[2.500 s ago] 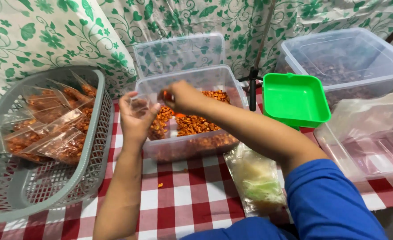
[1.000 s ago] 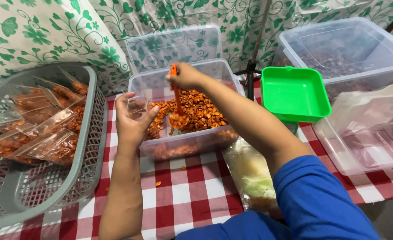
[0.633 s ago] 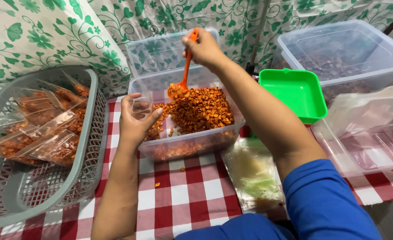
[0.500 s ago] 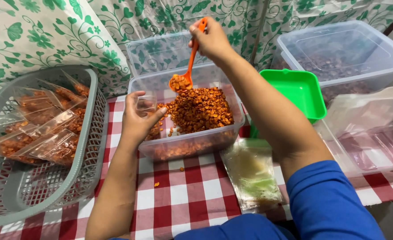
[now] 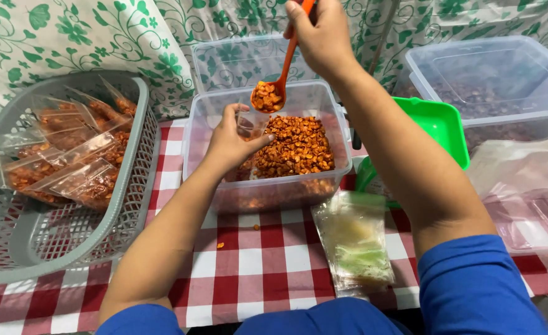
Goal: Packaging small orange snacks from a large container into individual plastic bags using a scoop
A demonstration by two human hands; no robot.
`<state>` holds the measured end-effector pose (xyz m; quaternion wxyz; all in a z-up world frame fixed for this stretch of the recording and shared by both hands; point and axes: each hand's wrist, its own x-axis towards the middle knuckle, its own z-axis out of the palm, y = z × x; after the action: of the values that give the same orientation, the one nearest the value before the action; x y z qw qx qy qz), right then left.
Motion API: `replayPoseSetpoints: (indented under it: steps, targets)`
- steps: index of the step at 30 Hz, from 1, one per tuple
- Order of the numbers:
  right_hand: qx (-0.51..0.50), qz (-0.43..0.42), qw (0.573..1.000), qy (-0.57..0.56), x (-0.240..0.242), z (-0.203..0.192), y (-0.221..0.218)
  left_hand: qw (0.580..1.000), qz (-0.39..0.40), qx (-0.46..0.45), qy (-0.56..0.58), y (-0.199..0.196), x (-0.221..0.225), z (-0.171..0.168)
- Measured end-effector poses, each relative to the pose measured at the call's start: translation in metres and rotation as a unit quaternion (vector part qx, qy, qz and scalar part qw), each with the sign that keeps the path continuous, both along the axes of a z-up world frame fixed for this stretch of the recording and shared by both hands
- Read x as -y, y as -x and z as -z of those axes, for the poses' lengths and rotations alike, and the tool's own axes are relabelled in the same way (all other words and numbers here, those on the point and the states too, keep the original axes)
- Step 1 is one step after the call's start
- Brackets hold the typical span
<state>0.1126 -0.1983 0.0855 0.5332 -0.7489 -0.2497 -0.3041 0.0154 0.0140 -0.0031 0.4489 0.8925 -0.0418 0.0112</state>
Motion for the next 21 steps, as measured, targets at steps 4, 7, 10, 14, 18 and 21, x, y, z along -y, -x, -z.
replayPoseSetpoints:
  steps: [4, 7, 10, 14, 18, 21]
  targets:
    - [0.062, 0.006, 0.997, 0.033, -0.029, -0.013, 0.042, 0.999, 0.01, 0.008, 0.03, -0.005, 0.008, 0.001]
    - [0.165, -0.028, 0.98, 0.11, -0.052, -0.003, 0.064, 0.999, 0.024, 0.04, 0.016, -0.003, 0.014, -0.002]
    - [0.278, -0.073, 0.94, 0.183, -0.076, 0.026, 0.087, 0.998, 0.005, 0.017, 0.055, 0.006, 0.014, -0.005]
    - [0.475, -0.012, 0.836, 0.274, -0.088, 0.045, 0.132, 0.985, -0.004, 0.036, 0.167, -0.001, -0.005, 0.022]
    - [0.515, -0.047, 0.811, 0.273, -0.082, 0.06, 0.138, 0.95, -0.012, 0.052, 0.308, -0.016, -0.017, 0.048]
    - [0.482, -0.113, 0.847, 0.194, -0.077, 0.062, 0.114, 0.914, -0.015, 0.063, 0.4, -0.025, -0.029, 0.069]
